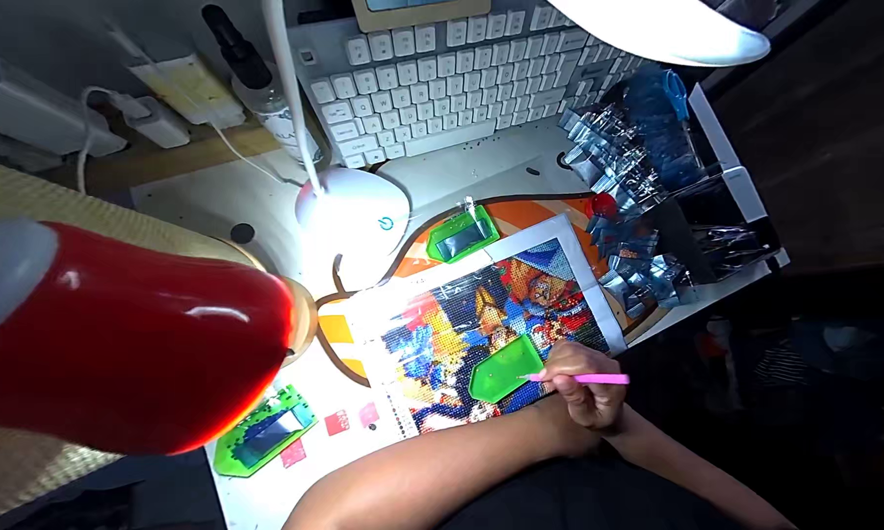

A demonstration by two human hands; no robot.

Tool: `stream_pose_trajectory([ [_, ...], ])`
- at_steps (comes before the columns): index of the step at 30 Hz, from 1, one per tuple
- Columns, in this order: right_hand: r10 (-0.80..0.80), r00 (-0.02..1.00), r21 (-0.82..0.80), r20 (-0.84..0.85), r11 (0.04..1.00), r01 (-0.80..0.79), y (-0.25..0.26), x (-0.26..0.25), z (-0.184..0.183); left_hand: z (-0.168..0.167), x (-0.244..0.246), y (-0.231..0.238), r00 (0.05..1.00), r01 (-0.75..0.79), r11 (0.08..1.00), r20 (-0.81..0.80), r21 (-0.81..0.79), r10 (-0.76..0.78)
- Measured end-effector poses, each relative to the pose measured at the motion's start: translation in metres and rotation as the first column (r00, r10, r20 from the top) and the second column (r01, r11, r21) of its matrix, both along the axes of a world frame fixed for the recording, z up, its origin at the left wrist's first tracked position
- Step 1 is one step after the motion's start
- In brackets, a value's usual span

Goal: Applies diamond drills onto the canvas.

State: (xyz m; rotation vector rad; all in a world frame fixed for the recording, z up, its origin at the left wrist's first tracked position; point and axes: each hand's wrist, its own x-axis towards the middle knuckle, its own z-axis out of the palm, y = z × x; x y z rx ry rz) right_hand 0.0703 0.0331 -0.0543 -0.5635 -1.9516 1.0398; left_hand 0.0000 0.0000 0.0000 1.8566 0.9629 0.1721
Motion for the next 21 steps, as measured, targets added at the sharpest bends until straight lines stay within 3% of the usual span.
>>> stream_pose_trajectory([
  [1,-0.071,0.997,-0.020,-0.018,0.997,0.071,0.002,0.007,0.002,-0.023,0.012,-0.009,0.996,0.046,0.999,-0.080,0.023,-0.044],
  [2,-0.149,0.988,-0.034,-0.027,0.988,0.148,0.004,0.014,0.004,-0.062,0.024,-0.023,0.994,0.067,0.986,-0.097,0.153,-0.052],
  [3,-0.223,0.974,-0.044,-0.033,0.974,0.221,0.008,0.020,0.005,-0.130,0.035,-0.040,0.994,-0.055,0.882,0.113,0.469,0.002],
  [4,-0.285,0.958,-0.050,-0.029,0.958,0.283,0.012,0.026,0.004,-0.138,0.038,-0.042,0.997,0.075,0.912,-0.001,0.402,-0.082],
  [6,-0.358,0.934,-0.043,-0.004,0.933,0.358,0.020,0.036,-0.003,-0.131,0.040,-0.038,0.976,0.199,0.947,-0.137,0.251,-0.168],
  [8,-0.388,0.922,-0.030,0.009,0.921,0.388,0.025,0.038,-0.010,-0.126,0.038,-0.037,0.978,0.177,0.962,-0.145,0.206,-0.149],
  [21,-0.388,0.916,0.066,0.104,0.921,0.383,0.025,0.026,-0.031,-0.130,0.025,-0.041,0.986,0.127,0.960,-0.140,0.250,-0.094],
])
